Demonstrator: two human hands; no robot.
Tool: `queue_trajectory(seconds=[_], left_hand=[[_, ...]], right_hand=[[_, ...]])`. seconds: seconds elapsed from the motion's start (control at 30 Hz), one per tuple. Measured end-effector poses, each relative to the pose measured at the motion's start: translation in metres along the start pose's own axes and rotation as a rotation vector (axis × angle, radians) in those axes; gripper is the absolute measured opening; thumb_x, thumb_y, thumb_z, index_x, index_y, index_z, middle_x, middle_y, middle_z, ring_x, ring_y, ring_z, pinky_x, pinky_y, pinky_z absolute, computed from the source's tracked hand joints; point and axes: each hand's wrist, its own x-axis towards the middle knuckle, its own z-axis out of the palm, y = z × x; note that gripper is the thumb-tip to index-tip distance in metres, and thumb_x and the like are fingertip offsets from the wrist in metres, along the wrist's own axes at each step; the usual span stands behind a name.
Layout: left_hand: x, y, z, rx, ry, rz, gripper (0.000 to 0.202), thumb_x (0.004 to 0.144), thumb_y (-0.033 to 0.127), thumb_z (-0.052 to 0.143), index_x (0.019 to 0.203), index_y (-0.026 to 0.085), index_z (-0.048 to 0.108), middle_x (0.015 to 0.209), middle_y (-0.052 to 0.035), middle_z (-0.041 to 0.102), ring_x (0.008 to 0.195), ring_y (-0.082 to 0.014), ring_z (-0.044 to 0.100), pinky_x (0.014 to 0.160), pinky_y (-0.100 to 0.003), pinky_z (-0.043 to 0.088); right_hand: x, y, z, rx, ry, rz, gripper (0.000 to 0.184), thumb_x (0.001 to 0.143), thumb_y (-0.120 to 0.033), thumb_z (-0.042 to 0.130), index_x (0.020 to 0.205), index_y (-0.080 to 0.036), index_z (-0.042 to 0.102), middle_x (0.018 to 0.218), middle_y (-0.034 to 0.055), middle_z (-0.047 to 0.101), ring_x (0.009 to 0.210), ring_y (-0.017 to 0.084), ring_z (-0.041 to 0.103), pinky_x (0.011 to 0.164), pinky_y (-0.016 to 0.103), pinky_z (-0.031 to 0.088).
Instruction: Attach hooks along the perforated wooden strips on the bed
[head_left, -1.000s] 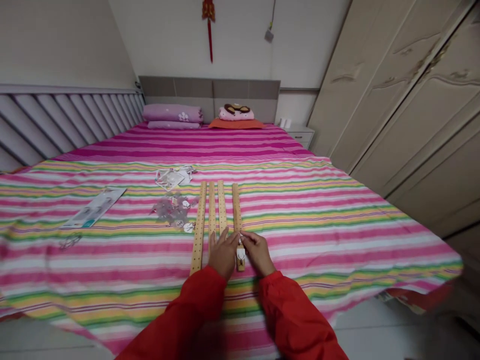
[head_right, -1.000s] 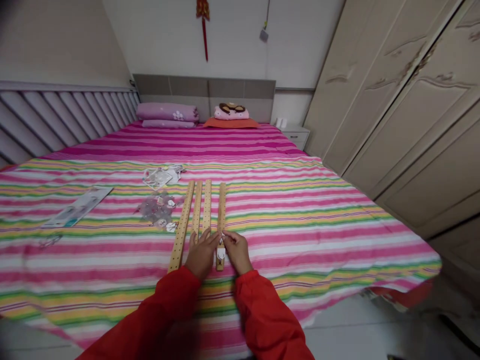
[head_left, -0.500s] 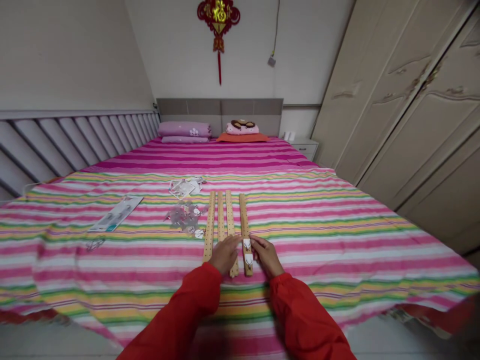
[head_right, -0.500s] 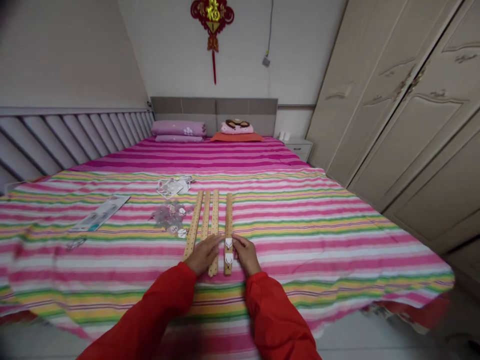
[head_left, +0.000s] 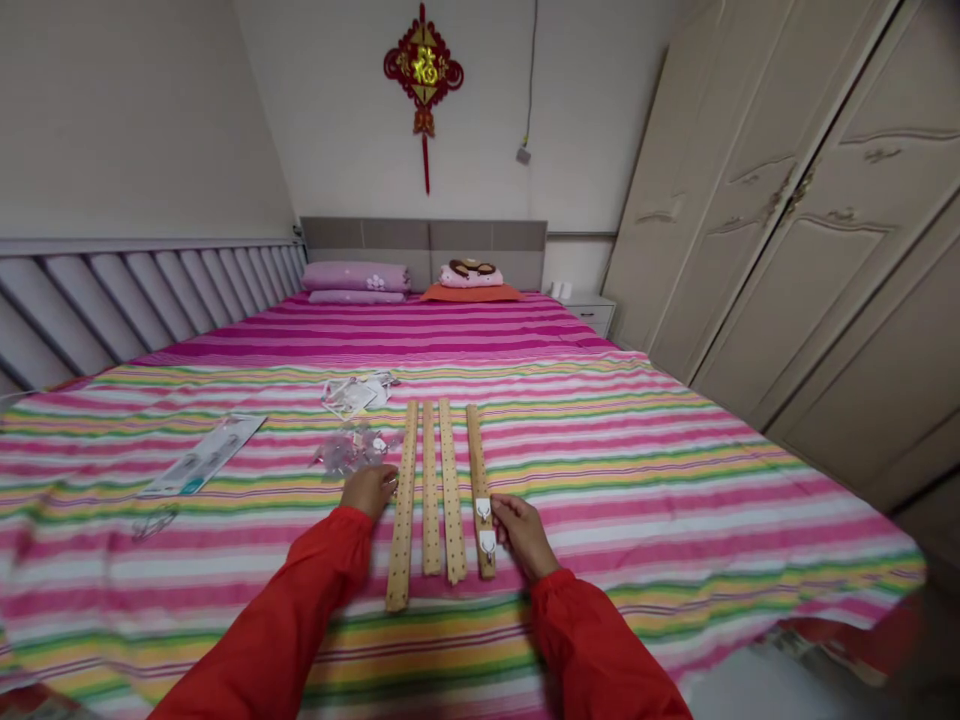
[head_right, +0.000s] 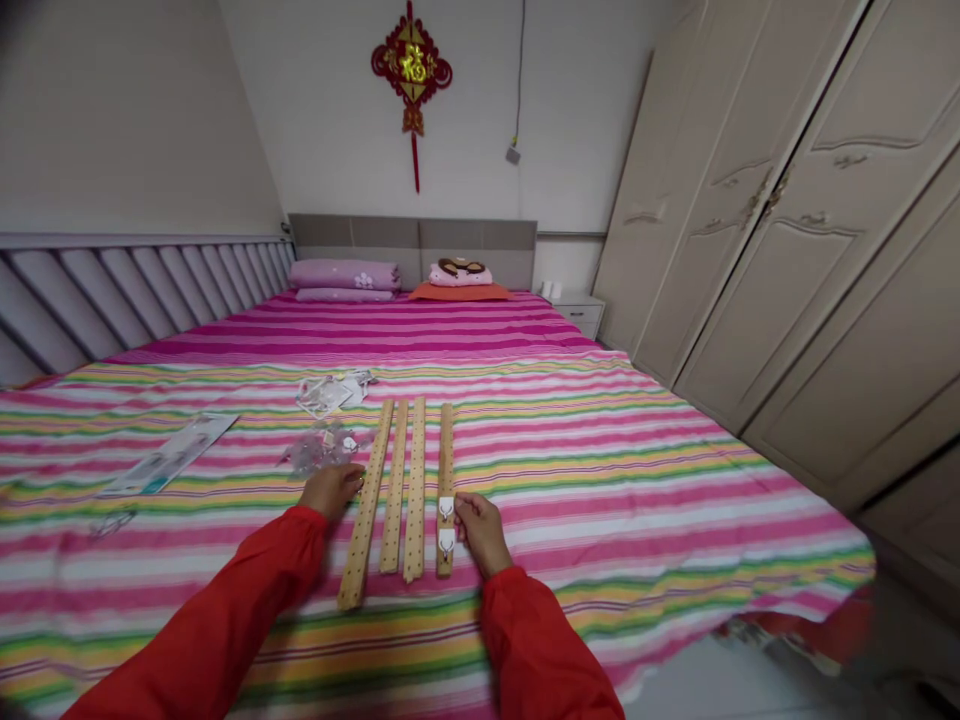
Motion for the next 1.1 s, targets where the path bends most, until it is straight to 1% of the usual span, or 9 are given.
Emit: queue_trajectory(seconds=[0.07,0.17,0.33,0.5,0.67,0.83,0.97,1.03,1.1], left_hand=[[0.004,0.002,0.0,-0.03,0.016,-0.021,0.021,0.071,0.016,0.059,0.087,0.02,0.072,0.085,-0.0084,0.073,0.088,-0.0266,0.065,0.08,-0.036,0.045],[0.008,0.001,-0.005,-0.232,0.09,-0.074,0.02,0.061,0.01,0.063,0.077,0.018,0.072,0.071,-0.0055,0.071,0.077,-0.0244,0.065,0.076,-0.034,0.046],[0.004,-0.003,-0.024,-0.47,0.226,-0.149,0.023,0.063,0.017,0.063,0.085,0.014,0.07,0.071,-0.0038,0.07,0.068,-0.0179,0.063,0.066,-0.027,0.048],[-0.012,0.0,-0.038,-0.958,0.379,-0.365,0.018,0.058,0.014,0.071,0.076,0.012,0.069,0.063,-0.0008,0.067,0.059,-0.0126,0.061,0.056,-0.021,0.048],[-0.025,0.011,-0.036,-1.353,0.333,-0.547,0.013,0.066,-0.001,0.064,0.072,0.01,0.065,0.059,-0.0007,0.066,0.052,-0.0076,0.061,0.053,-0.015,0.051],[-0.035,0.009,-0.026,-1.687,0.307,-0.688,0.021,0.078,-0.006,0.048,0.07,0.01,0.06,0.056,-0.002,0.065,0.052,-0.0074,0.064,0.054,-0.013,0.054],[-0.046,0.01,-0.02,-1.832,0.261,-0.696,0.024,0.081,-0.006,0.044,0.073,0.011,0.058,0.061,-0.0027,0.066,0.055,-0.0078,0.065,0.055,-0.013,0.055],[-0.053,0.014,-0.018,-1.867,0.253,-0.682,0.024,0.082,-0.006,0.042,0.075,0.011,0.058,0.062,-0.0024,0.066,0.056,-0.0075,0.065,0.056,-0.013,0.055],[-0.06,0.021,-0.015,-1.883,0.244,-0.67,0.024,0.083,-0.005,0.042,0.076,0.011,0.058,0.063,-0.0022,0.066,0.057,-0.0076,0.065,0.057,-0.014,0.055]], right_hand=[[0.0,0.0,-0.001,-0.009,0.001,0.009,0.035,0.062,-0.042,0.071,0.081,-0.012,0.066,0.047,-0.0058,0.055,0.032,0.006,0.041,0.031,0.018,0.025],[0.0,0.0,-0.001,-0.008,0.005,0.016,0.036,0.062,-0.042,0.071,0.081,-0.012,0.066,0.047,-0.0057,0.055,0.032,0.006,0.041,0.031,0.018,0.025],[0.0,0.001,-0.002,0.025,0.009,0.007,0.037,0.062,-0.043,0.072,0.082,-0.013,0.066,0.048,-0.0054,0.056,0.032,0.006,0.042,0.031,0.017,0.026],[-0.001,0.002,-0.003,0.062,0.005,0.005,0.037,0.061,-0.042,0.074,0.082,-0.013,0.066,0.049,-0.0047,0.057,0.033,0.006,0.042,0.031,0.017,0.026],[-0.001,-0.001,-0.003,0.072,0.002,0.022,0.036,0.059,-0.04,0.075,0.079,-0.013,0.066,0.049,-0.004,0.058,0.032,0.006,0.043,0.031,0.017,0.026],[0.0,-0.003,-0.007,0.1,-0.004,0.027,0.037,0.058,-0.042,0.075,0.079,-0.013,0.066,0.049,-0.0036,0.058,0.032,0.005,0.041,0.032,0.018,0.025],[-0.005,-0.012,-0.003,0.085,0.046,-0.057,0.031,0.062,-0.042,0.072,0.075,-0.014,0.065,0.049,-0.0045,0.056,0.033,0.005,0.038,0.034,0.019,0.025],[-0.011,-0.02,0.007,0.032,0.043,-0.123,0.026,0.064,-0.039,0.071,0.072,-0.015,0.064,0.048,-0.0051,0.054,0.036,0.007,0.041,0.036,0.02,0.029],[-0.018,-0.029,0.025,-0.021,-0.031,-0.159,0.022,0.065,-0.036,0.07,0.075,-0.016,0.065,0.049,-0.0054,0.054,0.04,0.009,0.045,0.038,0.021,0.034]])
